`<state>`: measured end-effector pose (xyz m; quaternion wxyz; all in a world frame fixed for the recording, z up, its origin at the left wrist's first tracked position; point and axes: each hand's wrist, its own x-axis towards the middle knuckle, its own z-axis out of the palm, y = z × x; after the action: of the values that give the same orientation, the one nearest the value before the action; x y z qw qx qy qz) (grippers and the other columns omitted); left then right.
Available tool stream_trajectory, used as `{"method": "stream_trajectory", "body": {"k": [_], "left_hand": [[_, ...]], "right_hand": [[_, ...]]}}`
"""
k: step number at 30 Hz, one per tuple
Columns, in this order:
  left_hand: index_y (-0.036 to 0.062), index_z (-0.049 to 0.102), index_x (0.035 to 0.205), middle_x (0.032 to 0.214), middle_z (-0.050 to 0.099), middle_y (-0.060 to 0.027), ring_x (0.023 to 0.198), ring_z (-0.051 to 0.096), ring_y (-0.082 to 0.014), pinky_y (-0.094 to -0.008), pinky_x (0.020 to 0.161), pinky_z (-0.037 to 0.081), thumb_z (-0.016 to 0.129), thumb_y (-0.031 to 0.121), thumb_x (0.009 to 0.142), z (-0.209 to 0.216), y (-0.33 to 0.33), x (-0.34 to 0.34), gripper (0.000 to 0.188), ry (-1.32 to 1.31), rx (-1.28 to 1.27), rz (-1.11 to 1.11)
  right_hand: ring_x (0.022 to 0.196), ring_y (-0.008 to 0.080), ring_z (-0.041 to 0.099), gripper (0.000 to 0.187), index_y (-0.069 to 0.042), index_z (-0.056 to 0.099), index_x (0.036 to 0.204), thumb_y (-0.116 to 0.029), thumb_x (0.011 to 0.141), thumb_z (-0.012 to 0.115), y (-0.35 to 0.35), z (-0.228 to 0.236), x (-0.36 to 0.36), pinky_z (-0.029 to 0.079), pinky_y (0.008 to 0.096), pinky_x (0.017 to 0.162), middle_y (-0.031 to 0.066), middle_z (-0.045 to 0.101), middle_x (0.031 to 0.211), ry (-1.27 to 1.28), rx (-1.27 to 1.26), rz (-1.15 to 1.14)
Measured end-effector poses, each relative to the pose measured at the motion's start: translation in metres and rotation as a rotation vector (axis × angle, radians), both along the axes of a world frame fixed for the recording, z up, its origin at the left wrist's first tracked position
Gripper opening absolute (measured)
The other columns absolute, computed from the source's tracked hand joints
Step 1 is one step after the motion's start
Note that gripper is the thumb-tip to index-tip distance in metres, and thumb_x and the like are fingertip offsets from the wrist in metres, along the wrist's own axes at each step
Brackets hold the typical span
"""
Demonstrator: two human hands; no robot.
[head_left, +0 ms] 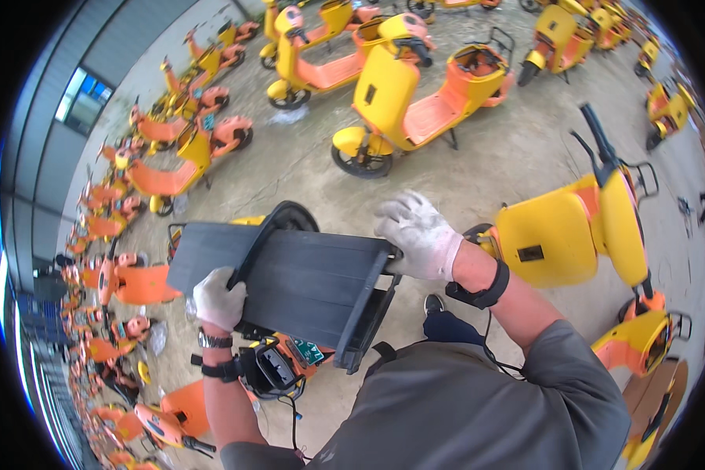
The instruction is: The person places black plastic storage compartments into the seat bases of orange and yellow electric scooters in a large warehouse.
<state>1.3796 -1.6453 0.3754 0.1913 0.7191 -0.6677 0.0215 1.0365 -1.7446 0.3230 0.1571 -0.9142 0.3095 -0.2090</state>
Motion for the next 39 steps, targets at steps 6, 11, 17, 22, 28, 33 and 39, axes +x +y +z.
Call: {"method": "stream_trajectory", "body": {"k": [6, 11, 17, 22, 28, 33, 39], "left_hand": [[0.0060, 0.064, 0.082, 0.078, 0.062, -0.0129, 0.075, 0.060, -0.0324, -0.0392, 0.068, 0.049, 0.062, 0.013, 0.065, -0.009, -0.052, 0.009, 0.018, -0.135, 0.040, -0.057], [0.0074, 0.067, 0.085, 0.084, 0.064, -0.0112, 0.080, 0.062, -0.0306, -0.0373, 0.073, 0.050, 0.063, 0.015, 0.065, -0.027, -0.096, 0.048, 0.022, -0.127, 0.093, 0.031], [0.0113, 0.068, 0.088, 0.086, 0.065, -0.0113, 0.083, 0.062, -0.0301, -0.0380, 0.076, 0.050, 0.064, 0.019, 0.067, -0.062, -0.152, 0.106, 0.023, -0.073, 0.204, 0.158], [0.0043, 0.065, 0.092, 0.085, 0.066, -0.0146, 0.081, 0.064, -0.0267, -0.0320, 0.072, 0.050, 0.066, 0.014, 0.070, -0.094, -0.196, 0.175, 0.023, 0.247, 0.095, 0.272], [-0.0008, 0.064, 0.091, 0.080, 0.066, -0.0107, 0.071, 0.063, -0.0192, -0.0290, 0.065, 0.048, 0.060, 0.016, 0.079, -0.185, -0.137, 0.210, 0.021, 0.753, -0.304, 0.787], [0.0026, 0.059, 0.102, 0.082, 0.066, -0.0086, 0.065, 0.062, -0.0180, -0.0300, 0.054, 0.048, 0.057, 0.024, 0.087, -0.261, -0.082, 0.149, 0.027, 1.597, -0.145, 1.218], [0.0056, 0.056, 0.116, 0.088, 0.062, -0.0075, 0.068, 0.059, -0.0161, -0.0305, 0.057, 0.049, 0.057, 0.035, 0.086, -0.290, -0.123, 0.079, 0.042, 1.645, 0.259, 1.147]], "right_hand": [[0.082, 0.0329, 0.062, 0.036, -0.009, 0.054, 0.103, -0.022, 0.072, 0.064, -0.037, -0.002, 0.027, 0.050, 0.0406, 0.068, 0.0146, 0.060, 0.090, 0.329, 0.157, 0.323], [0.090, 0.0298, 0.061, 0.056, -0.012, 0.049, 0.122, -0.024, 0.071, 0.069, -0.071, -0.009, 0.062, 0.050, 0.0360, 0.074, 0.0102, 0.059, 0.104, 0.387, 0.267, 0.407], [0.079, 0.0313, 0.062, 0.037, -0.007, 0.063, 0.096, -0.039, 0.077, 0.066, -0.149, -0.034, 0.106, 0.048, 0.0382, 0.071, 0.0139, 0.064, 0.080, 0.032, 0.547, 0.431], [0.063, 0.0302, 0.060, 0.040, 0.000, 0.062, 0.086, -0.038, 0.077, 0.069, -0.225, -0.025, 0.177, 0.046, 0.0351, 0.057, 0.0193, 0.057, 0.066, 0.045, 0.496, 0.318], [0.061, 0.0205, 0.051, 0.053, 0.004, 0.058, 0.085, -0.049, 0.081, 0.061, -0.274, -0.066, 0.230, 0.043, 0.0347, 0.061, 0.0162, 0.052, 0.064, 0.108, 0.671, 0.235], [0.068, 0.0210, 0.053, 0.045, 0.005, 0.058, 0.089, -0.040, 0.088, 0.055, -0.317, -0.098, 0.262, 0.043, 0.0348, 0.067, 0.0166, 0.058, 0.074, 0.193, 0.687, 0.121], [0.071, 0.0137, 0.055, 0.034, 0.002, 0.059, 0.098, -0.031, 0.090, 0.054, -0.363, -0.143, 0.292, 0.044, 0.0303, 0.065, 0.0046, 0.060, 0.082, 0.007, 1.150, 0.017]]}}
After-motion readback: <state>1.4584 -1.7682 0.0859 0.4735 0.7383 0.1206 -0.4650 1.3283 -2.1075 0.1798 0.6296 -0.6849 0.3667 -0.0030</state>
